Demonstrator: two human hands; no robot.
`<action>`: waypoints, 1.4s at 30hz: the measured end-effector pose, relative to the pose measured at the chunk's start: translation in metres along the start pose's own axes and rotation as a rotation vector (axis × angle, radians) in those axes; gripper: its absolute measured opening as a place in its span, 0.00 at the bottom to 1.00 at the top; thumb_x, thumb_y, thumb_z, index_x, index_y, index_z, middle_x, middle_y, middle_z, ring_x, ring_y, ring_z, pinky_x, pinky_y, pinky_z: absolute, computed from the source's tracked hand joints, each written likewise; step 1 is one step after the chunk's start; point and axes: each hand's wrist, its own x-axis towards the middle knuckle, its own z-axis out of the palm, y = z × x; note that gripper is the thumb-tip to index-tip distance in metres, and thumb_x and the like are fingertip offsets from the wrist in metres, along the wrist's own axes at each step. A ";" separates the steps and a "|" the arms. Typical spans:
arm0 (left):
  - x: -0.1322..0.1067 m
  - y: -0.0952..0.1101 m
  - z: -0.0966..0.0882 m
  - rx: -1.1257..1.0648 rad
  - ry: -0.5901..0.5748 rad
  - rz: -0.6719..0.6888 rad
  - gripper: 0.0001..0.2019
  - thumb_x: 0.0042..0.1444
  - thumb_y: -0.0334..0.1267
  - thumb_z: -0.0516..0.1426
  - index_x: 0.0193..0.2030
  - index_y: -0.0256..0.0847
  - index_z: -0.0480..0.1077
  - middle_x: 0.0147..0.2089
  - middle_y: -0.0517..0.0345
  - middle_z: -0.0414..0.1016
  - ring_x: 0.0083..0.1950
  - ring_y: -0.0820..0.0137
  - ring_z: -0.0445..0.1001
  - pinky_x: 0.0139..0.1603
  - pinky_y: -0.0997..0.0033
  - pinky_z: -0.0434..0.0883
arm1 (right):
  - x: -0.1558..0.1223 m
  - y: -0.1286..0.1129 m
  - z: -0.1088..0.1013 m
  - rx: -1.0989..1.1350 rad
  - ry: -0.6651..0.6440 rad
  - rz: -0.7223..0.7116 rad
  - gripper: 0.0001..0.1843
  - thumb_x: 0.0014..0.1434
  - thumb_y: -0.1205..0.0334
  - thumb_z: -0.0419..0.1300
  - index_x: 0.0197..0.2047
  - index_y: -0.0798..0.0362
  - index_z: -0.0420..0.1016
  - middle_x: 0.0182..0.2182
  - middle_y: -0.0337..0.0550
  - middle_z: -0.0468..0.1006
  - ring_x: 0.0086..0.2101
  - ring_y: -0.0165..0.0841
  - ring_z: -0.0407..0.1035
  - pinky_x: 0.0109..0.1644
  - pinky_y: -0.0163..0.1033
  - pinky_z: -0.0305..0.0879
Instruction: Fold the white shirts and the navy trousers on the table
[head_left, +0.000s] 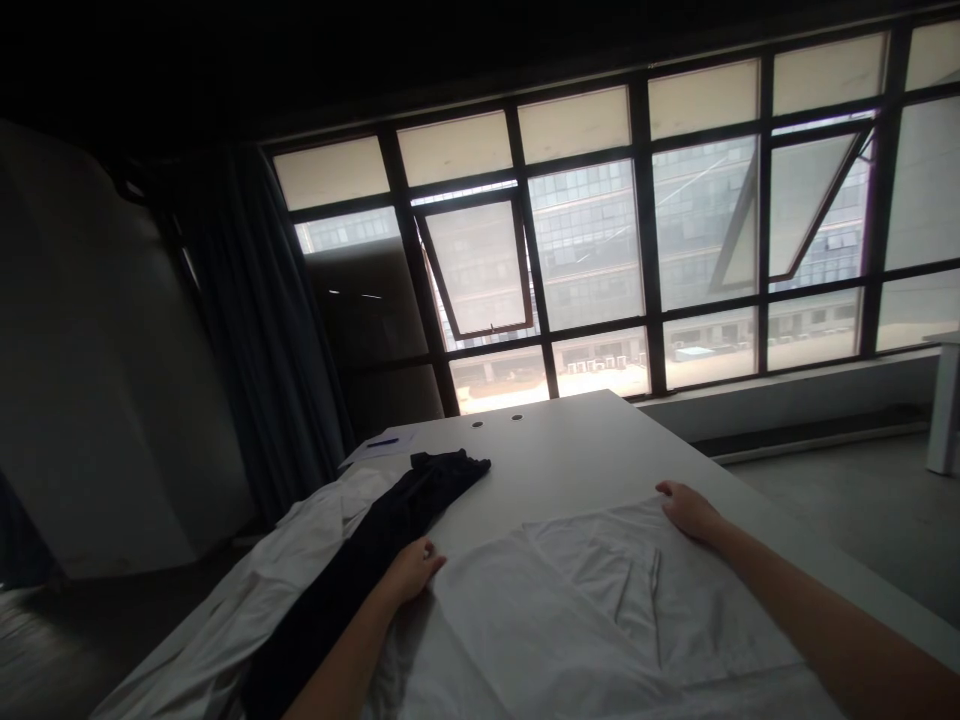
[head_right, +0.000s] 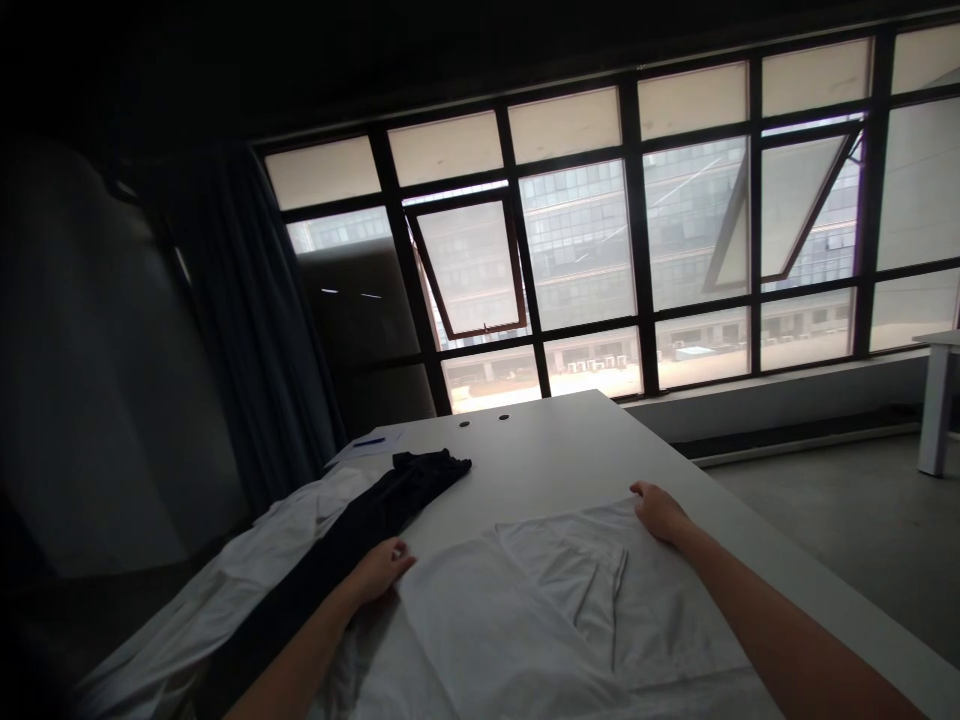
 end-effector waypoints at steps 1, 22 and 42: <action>0.002 -0.002 -0.001 -0.015 -0.012 -0.003 0.17 0.59 0.49 0.59 0.48 0.39 0.72 0.44 0.51 0.79 0.45 0.61 0.78 0.42 0.70 0.70 | 0.004 0.001 0.001 0.004 -0.005 0.004 0.27 0.52 0.71 0.56 0.56 0.61 0.75 0.54 0.58 0.78 0.54 0.41 0.71 0.58 0.40 0.61; 0.011 0.000 0.001 -0.247 -0.086 -0.202 0.17 0.67 0.45 0.59 0.58 0.40 0.68 0.58 0.51 0.72 0.52 0.62 0.75 0.51 0.54 0.76 | -0.013 0.003 -0.006 0.396 -0.007 0.155 0.12 0.60 0.56 0.57 0.41 0.55 0.74 0.25 0.43 0.80 0.18 0.31 0.70 0.24 0.35 0.64; -0.043 -0.019 -0.018 -0.449 0.075 0.188 0.26 0.54 0.67 0.57 0.37 0.42 0.70 0.26 0.66 0.67 0.30 0.69 0.68 0.29 0.74 0.62 | -0.079 0.025 -0.057 0.953 0.070 0.038 0.16 0.49 0.48 0.68 0.36 0.50 0.77 0.36 0.46 0.84 0.42 0.44 0.78 0.49 0.43 0.75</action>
